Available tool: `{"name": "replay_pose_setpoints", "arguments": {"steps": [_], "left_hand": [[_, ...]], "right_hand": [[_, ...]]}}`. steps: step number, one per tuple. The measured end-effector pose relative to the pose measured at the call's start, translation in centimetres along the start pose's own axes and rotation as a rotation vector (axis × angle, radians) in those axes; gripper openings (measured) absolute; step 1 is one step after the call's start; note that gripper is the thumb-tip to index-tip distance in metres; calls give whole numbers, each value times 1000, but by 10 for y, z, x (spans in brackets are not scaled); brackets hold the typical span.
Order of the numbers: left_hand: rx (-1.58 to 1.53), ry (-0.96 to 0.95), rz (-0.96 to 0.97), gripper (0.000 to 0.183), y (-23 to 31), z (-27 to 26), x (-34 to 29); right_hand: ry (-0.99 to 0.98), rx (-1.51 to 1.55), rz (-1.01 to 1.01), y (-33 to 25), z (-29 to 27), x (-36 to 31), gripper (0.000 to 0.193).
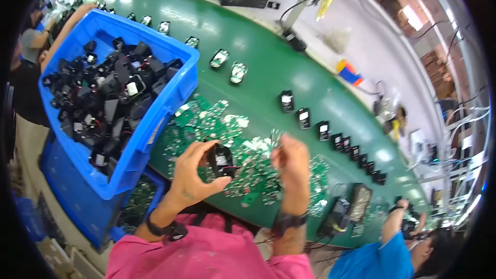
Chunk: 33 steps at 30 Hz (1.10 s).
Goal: Assembling electronic circuit boards into black plastic housings on an assembly line.
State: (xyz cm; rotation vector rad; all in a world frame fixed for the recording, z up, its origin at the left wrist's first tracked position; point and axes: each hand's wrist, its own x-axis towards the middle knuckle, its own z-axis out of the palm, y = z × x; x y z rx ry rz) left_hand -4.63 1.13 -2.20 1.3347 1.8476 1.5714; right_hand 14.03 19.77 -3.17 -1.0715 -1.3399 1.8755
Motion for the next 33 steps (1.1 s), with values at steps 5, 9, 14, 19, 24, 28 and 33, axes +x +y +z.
{"name": "replay_pose_setpoints", "arguments": {"steps": [5,9,14,19,24,28,33], "left_hand": [[46,-34,115,76,17,8,9],[52,28,145,74,14,16,8],[114,73,114,74,8,16,9],[111,65,134,79,7,14,5],[-165,-136,-43,71,15,3,3],[-951,-386,-249,74,2,17,-9],[-801,-340,-329,57,0,21,-13]], "right_hand": [[-272,672,362,22,32,-47,23],[-170,654,430,21,43,-59,26],[-238,620,375,27,46,-61,34],[-154,409,212,33,53,-66,26],[217,173,-42,23,83,-72,29],[318,-523,-466,36,79,-70,37],[332,-896,-650,29,87,-74,21]]}}
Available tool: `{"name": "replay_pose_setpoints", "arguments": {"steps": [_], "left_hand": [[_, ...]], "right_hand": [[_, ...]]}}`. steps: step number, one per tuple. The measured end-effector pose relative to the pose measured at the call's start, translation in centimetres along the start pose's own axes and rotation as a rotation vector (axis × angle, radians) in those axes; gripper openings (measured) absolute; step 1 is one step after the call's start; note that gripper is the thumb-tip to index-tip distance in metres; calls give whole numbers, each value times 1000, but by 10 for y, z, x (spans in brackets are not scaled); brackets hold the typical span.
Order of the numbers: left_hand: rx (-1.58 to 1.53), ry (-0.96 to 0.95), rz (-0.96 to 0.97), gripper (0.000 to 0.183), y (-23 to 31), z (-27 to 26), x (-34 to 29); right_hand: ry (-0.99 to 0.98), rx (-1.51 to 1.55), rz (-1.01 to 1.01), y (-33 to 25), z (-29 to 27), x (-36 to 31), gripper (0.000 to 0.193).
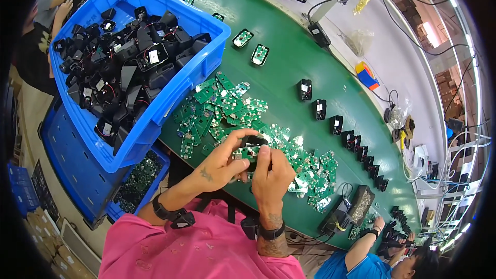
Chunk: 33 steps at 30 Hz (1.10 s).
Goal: Assembling electronic circuit boards into black plastic housings on an assembly line.
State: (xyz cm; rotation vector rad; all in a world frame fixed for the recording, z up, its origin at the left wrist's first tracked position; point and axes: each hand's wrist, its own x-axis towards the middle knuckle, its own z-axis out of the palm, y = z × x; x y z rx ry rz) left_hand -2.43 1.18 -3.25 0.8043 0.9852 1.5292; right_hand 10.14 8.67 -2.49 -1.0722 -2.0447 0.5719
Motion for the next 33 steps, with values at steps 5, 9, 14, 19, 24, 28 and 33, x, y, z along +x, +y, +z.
{"name": "replay_pose_setpoints", "arguments": {"steps": [5,9,14,19,24,28,33], "left_hand": [[151,44,25,56,-8,0,2],[272,-9,33,54,-8,2,0],[268,-20,-22,55,-8,5,0],[243,-16,-42,55,-3,3,-1],[288,-40,23,53,-10,0,-1],[420,-36,120,53,-21,1,-1],[296,-6,-19,56,-3,4,-2]], "right_hand": [[-80,383,214,-14,-20,-3,13],[-312,492,358,-25,-26,1,18],[-329,537,339,-22,-24,0,12],[-279,493,187,-16,-20,-5,9],[-333,462,92,-9,-23,-4,10],[-310,392,22,-7,-21,-4,8],[-201,291,87,3,-17,-14,7]]}}
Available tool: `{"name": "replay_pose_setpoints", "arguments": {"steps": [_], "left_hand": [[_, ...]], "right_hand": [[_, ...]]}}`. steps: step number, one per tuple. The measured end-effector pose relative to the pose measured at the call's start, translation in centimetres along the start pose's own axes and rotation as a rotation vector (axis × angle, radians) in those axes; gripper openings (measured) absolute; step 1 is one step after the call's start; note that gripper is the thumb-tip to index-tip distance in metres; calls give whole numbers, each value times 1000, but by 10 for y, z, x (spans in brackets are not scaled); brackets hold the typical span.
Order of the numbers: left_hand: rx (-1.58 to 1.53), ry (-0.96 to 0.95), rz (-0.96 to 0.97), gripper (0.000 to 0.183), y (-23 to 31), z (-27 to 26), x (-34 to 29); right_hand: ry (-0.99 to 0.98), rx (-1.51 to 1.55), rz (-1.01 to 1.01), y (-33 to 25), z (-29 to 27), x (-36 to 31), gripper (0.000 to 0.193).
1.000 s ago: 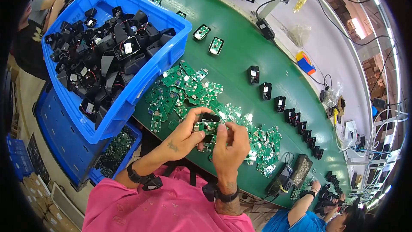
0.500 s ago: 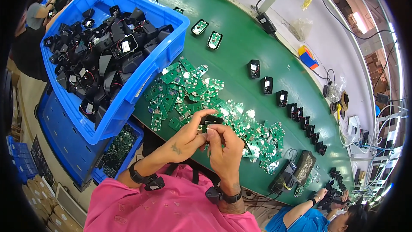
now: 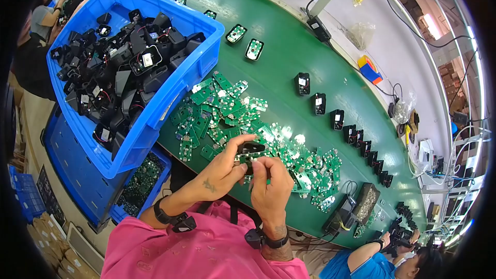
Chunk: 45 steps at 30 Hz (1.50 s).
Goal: Assembling electronic circuit boards into black plastic housings on an assembly line.
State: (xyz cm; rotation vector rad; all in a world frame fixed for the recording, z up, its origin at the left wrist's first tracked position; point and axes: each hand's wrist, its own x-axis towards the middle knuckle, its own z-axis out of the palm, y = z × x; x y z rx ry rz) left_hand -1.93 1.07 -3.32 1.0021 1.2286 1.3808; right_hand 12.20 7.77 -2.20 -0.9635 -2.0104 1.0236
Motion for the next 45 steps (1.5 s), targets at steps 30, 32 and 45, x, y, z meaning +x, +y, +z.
{"name": "replay_pose_setpoints", "arguments": {"steps": [30,32,45], "left_hand": [[120,-10,46,59,12,-3,6],[70,-11,41,58,9,-2,6],[196,42,181,58,3,1,9]], "right_hand": [[-91,55,-84,-9,-12,10,5],[-91,101,-80,-9,-9,9,7],[79,-146,-200,-11,-8,11,3]]}}
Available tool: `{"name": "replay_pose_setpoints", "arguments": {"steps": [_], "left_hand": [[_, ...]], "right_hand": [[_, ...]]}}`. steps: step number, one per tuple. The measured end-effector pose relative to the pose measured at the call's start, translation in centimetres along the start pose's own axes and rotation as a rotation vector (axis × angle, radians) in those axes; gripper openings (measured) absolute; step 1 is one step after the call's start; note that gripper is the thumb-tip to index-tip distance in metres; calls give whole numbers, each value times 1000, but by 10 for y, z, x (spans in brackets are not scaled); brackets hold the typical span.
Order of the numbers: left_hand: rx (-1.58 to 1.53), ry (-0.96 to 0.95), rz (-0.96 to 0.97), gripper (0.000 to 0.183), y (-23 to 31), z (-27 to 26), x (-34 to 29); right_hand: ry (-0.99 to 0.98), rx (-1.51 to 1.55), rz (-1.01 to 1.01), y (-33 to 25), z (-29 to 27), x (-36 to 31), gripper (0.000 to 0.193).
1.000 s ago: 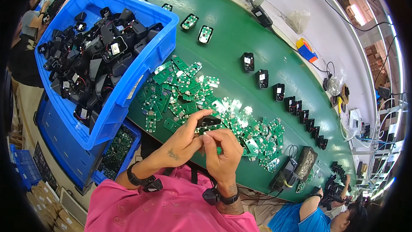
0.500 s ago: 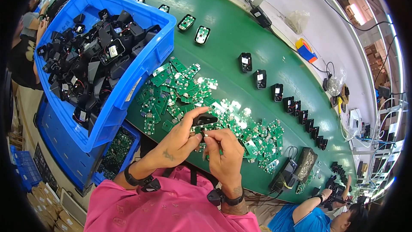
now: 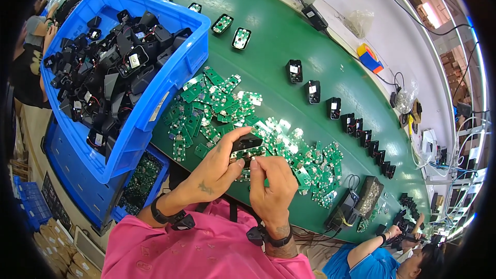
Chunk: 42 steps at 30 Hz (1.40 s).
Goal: Assembling electronic circuit boards into black plastic housings on an assembly line.
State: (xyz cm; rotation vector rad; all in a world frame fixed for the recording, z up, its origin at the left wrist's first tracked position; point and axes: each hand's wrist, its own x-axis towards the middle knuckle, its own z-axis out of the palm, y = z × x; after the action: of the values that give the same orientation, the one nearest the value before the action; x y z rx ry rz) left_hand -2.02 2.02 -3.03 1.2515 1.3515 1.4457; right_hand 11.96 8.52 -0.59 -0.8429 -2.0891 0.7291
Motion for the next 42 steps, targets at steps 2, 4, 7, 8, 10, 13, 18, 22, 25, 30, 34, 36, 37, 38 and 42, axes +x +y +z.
{"name": "replay_pose_setpoints", "arguments": {"steps": [2,4,7,8,10,13,18,22,25,30,34,36,37,38,42], "left_hand": [[47,8,23,57,2,-2,-2],[88,9,47,57,4,-4,-3],[115,-53,52,59,8,-6,-2],[175,-72,78,60,8,-8,-1],[232,-93,103,61,10,-10,-1],[384,-175,77,64,14,-9,3],[532,-61,108,62,2,-6,3],[501,-152,-161,56,-1,-5,-2],[273,-43,-60,56,-26,1,-5],[-163,52,-94,61,-26,-5,-7],[-122,-58,-123,65,-29,-23,-20],[-178,-53,-144,66,-43,-25,-20],[-247,-62,-165,66,-48,-24,-19],[-203,-19,-103,65,-48,-22,-19],[-225,35,-94,63,-36,-22,-13]], "right_hand": [[-18,-58,-54,-5,-4,4,3],[-146,-26,44,-9,-11,8,4],[-253,-3,39,-6,-21,14,6],[-255,-3,41,-6,-23,15,6],[-346,-32,62,-5,-28,16,7],[-331,-89,17,-6,-28,21,4],[-311,-153,3,-1,-12,20,4],[-339,-253,-3,4,2,12,2],[-295,-200,67,8,9,6,3],[-26,58,336,32,28,-3,14],[-243,-35,193,58,32,0,30],[-266,-60,215,50,27,0,28],[-283,-100,248,41,23,-2,26],[-229,-67,275,28,24,-4,26],[-167,369,465,17,34,-12,30]]}}
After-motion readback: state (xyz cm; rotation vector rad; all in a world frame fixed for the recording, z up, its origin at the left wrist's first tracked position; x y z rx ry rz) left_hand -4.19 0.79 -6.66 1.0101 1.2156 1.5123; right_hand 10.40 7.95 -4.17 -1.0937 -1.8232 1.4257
